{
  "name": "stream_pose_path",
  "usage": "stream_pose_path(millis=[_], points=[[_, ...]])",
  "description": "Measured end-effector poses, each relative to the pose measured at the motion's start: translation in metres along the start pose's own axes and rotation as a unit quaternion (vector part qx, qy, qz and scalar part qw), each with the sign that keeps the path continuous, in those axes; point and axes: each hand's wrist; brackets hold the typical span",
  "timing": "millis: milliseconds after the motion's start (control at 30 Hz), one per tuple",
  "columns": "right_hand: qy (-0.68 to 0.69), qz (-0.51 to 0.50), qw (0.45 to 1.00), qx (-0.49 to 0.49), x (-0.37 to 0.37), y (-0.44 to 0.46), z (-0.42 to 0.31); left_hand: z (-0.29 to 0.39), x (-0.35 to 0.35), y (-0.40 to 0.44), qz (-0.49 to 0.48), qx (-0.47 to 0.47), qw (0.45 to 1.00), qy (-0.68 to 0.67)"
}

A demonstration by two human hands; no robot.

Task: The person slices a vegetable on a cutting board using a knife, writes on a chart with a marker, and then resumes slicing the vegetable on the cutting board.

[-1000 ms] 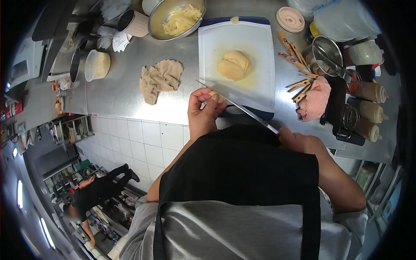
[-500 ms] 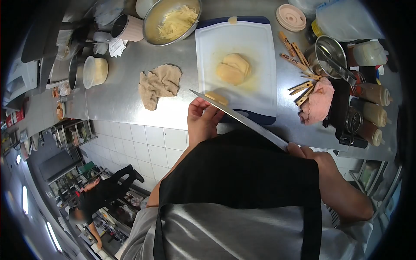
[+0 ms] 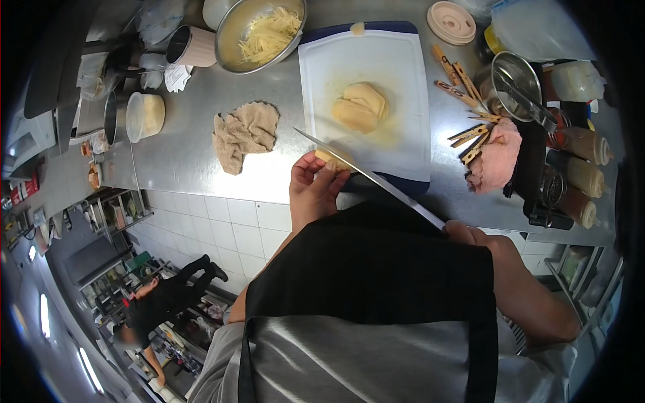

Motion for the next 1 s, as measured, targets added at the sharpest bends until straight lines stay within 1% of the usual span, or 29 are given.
stream_pose_path(millis=[100, 200, 500, 800, 1000], points=[[0.001, -0.012, 1.0, -0.006, 0.004, -0.001, 0.002, 0.0, -0.001, 0.0, -0.001, -0.005, 1.0, 0.004], [-0.027, -0.033, 0.999, 0.0, -0.002, 0.0, -0.002, -0.002, -0.004, 0.002, 0.002, -0.01, 1.0, 0.009], [-0.102, -0.018, 0.994, -0.029, 0.003, -0.001, -0.001, -0.002, -0.003, 0.0, 0.008, -0.008, 1.0, 0.009], [-0.102, -0.064, 0.993, -0.016, -0.003, 0.003, -0.006, -0.001, -0.001, 0.0, 0.014, -0.013, 1.0, 0.016], [-0.11, -0.065, 0.991, -0.025, -0.003, 0.01, -0.005, -0.001, -0.004, 0.002, 0.012, -0.016, 1.0, 0.01]])
Point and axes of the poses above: each hand's wrist, its own y-axis towards the middle knuckle, its own x-axis out of the palm, z = x × y, and after that the axes turned 15 degrees about x, right-handed
